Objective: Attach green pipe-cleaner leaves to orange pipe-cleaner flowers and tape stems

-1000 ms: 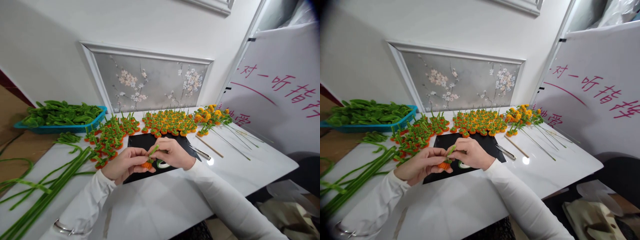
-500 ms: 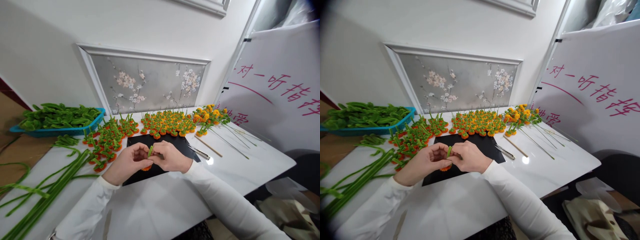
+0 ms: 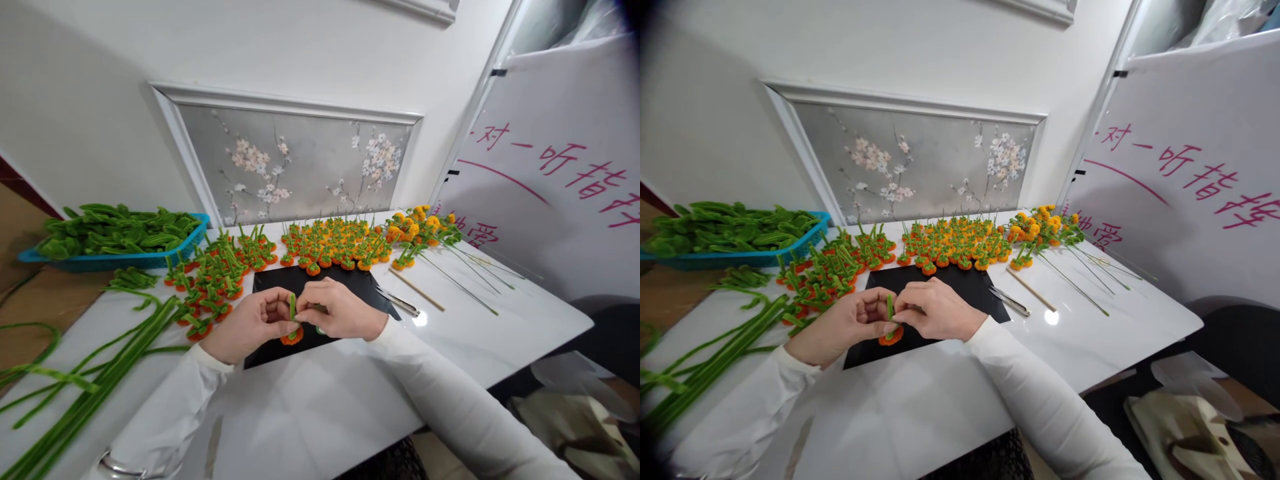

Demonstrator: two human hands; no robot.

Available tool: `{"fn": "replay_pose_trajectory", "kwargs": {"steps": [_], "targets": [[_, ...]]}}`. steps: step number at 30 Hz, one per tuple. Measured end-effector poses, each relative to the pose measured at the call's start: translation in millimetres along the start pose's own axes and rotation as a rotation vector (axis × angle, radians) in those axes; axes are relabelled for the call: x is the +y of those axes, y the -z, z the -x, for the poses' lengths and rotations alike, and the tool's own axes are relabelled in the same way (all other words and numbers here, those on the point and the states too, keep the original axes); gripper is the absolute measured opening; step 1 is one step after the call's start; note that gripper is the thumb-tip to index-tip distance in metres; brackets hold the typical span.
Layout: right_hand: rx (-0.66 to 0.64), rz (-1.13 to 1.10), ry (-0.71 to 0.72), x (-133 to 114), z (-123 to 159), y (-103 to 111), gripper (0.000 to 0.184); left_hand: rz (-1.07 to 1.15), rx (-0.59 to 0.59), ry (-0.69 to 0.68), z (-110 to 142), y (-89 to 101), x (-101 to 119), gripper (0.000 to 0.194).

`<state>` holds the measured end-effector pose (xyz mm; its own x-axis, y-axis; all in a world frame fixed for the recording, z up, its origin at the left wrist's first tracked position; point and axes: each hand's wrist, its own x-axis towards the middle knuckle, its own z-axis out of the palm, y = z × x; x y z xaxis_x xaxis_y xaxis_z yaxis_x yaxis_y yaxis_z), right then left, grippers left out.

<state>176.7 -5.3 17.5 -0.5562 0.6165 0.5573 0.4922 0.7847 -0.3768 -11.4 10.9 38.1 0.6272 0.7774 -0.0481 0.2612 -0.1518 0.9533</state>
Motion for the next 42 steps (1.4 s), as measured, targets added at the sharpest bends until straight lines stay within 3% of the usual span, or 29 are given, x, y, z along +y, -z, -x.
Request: {"fn": "replay_pose_trajectory", "kwargs": {"steps": [5, 14, 22, 27, 32, 40, 42], "targets": [[0.004, -0.042, -0.096, 0.2, -0.2, -1.2, 0.007, -0.003, 0.013, -0.001, -0.3, -3.5, -0.3, 0.026], [0.017, 0.036, -0.016, -2.4, -0.7, -1.2, 0.005, 0.036, -0.066, 0.024, 1.7, 1.6, 2.3, 0.033], [-0.005, 0.107, -0.042, -7.3, -2.7, -5.6, 0.005, -0.114, 0.071, -0.005, 1.9, -12.5, 5.5, 0.022], [-0.01, 0.12, -0.016, -6.4, -2.5, -4.7, 0.006, -0.104, 0.107, 0.035, 3.6, -12.0, 6.7, 0.031], [-0.037, 0.13, 0.054, -2.8, -1.0, -2.2, 0.016, -0.023, 0.018, 0.068, 4.5, -7.2, 6.9, 0.036], [-0.049, 0.008, 0.121, -9.1, 0.3, -0.1, 0.017, 0.293, -0.28, 0.157, 8.6, 3.5, 2.5, 0.044], [-0.049, -0.001, 0.102, -11.3, -0.1, -0.1, 0.018, 0.303, -0.281, 0.156, 9.5, 5.4, 1.9, 0.045]]}}
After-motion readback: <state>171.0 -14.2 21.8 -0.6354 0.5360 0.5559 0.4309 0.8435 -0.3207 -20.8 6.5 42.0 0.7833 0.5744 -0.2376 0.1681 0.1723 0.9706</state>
